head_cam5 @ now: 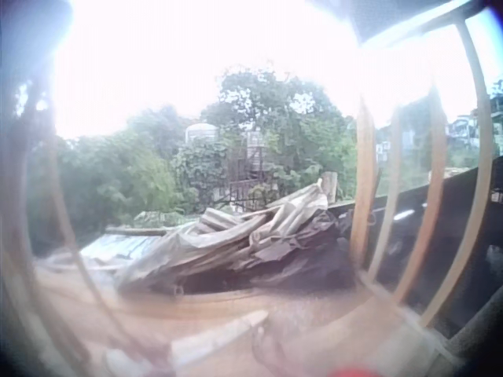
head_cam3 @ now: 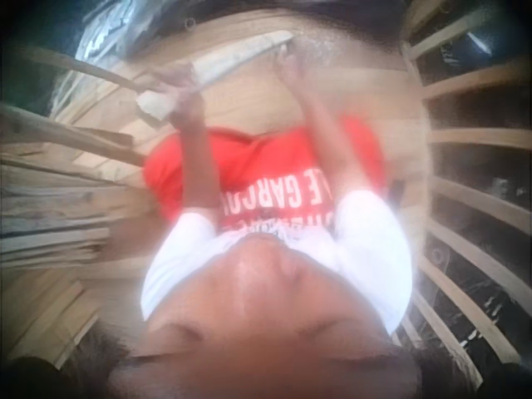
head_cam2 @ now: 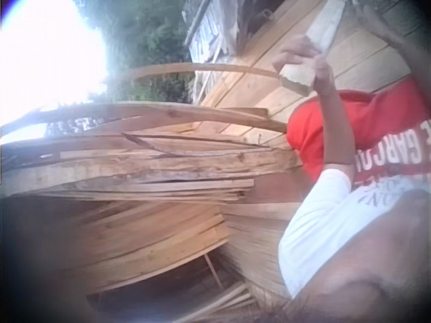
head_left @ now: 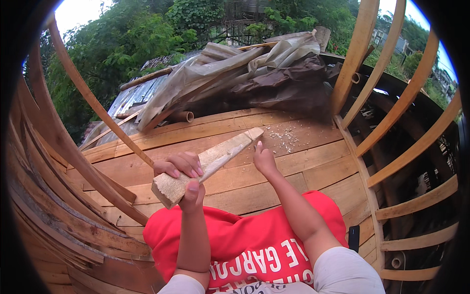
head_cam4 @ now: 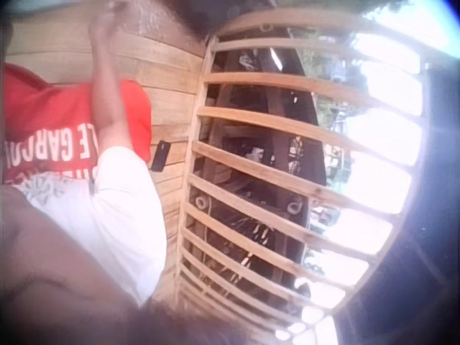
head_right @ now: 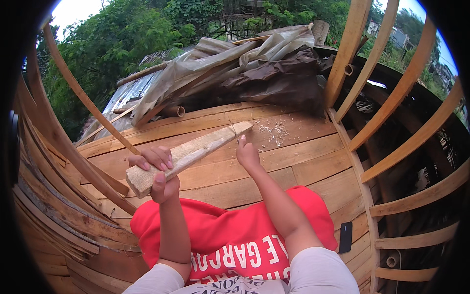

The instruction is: The person sits on a wooden floor and uses a knife to carve a rectangular piece of wood held in their left hand. They repeatedly scrape the knife along the wood's surface to remove shavings, occasionally rotating the piece to work on different sides.

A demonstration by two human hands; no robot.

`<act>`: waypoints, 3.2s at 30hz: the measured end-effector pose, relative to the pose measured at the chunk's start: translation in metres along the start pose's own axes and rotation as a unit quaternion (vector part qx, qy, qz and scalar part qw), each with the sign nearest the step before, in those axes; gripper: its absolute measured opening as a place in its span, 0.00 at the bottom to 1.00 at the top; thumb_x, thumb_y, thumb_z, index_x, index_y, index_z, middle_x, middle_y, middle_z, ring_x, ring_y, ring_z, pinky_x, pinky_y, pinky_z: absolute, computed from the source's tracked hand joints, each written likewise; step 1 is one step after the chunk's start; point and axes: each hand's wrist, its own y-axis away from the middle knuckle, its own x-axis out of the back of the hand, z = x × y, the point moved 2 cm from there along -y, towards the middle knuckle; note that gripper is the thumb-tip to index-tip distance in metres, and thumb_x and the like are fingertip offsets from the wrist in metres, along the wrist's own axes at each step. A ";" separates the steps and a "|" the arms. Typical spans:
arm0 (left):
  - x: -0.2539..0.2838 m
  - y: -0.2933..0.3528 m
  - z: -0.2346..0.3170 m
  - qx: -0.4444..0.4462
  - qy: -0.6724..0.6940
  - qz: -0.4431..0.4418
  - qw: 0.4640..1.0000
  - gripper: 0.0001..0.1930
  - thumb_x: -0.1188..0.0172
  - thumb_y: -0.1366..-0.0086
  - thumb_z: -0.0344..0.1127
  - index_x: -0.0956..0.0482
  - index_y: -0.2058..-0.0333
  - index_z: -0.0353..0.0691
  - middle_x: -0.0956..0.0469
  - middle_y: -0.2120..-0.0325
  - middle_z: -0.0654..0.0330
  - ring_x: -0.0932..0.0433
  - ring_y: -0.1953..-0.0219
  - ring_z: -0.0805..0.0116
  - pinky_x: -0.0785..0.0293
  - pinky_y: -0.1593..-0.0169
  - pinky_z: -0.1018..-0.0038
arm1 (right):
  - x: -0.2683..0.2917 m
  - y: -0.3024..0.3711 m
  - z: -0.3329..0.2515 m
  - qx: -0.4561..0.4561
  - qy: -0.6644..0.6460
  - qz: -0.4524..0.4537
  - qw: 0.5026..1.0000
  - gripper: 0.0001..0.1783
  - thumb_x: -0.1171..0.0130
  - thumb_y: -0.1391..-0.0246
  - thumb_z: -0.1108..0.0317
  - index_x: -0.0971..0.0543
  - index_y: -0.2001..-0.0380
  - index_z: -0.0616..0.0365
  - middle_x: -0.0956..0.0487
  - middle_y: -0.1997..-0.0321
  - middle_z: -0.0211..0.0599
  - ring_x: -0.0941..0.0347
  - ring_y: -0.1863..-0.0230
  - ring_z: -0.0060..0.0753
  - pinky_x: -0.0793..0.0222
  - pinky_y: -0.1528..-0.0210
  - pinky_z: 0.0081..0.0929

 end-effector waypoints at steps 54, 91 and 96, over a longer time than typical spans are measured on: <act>0.023 0.003 -0.011 0.000 -0.042 0.148 0.988 0.09 0.44 0.45 0.37 0.35 0.68 0.48 0.37 0.79 0.66 0.36 0.75 0.72 0.37 0.62 0.71 | 0.006 0.031 -0.037 0.267 -0.028 -0.022 0.963 0.28 0.58 0.32 0.51 0.25 0.77 0.63 0.23 0.77 0.60 0.25 0.70 0.67 0.31 0.66 0.56; 0.022 0.003 -0.010 0.004 -0.057 0.174 0.983 0.10 0.41 0.49 0.37 0.34 0.70 0.49 0.39 0.79 0.67 0.37 0.75 0.72 0.38 0.62 0.71 | 0.001 0.031 -0.039 0.306 -0.052 -0.035 0.950 0.28 0.58 0.33 0.49 0.22 0.74 0.61 0.21 0.77 0.56 0.23 0.72 0.65 0.28 0.67 0.56; 0.014 0.001 -0.016 0.019 -0.053 0.169 0.984 0.10 0.41 0.49 0.37 0.34 0.71 0.49 0.39 0.80 0.67 0.37 0.75 0.72 0.38 0.62 0.71 | -0.005 -0.017 0.008 0.141 -0.062 0.013 0.988 0.26 0.56 0.33 0.51 0.23 0.76 0.61 0.23 0.80 0.57 0.25 0.72 0.65 0.30 0.66 0.56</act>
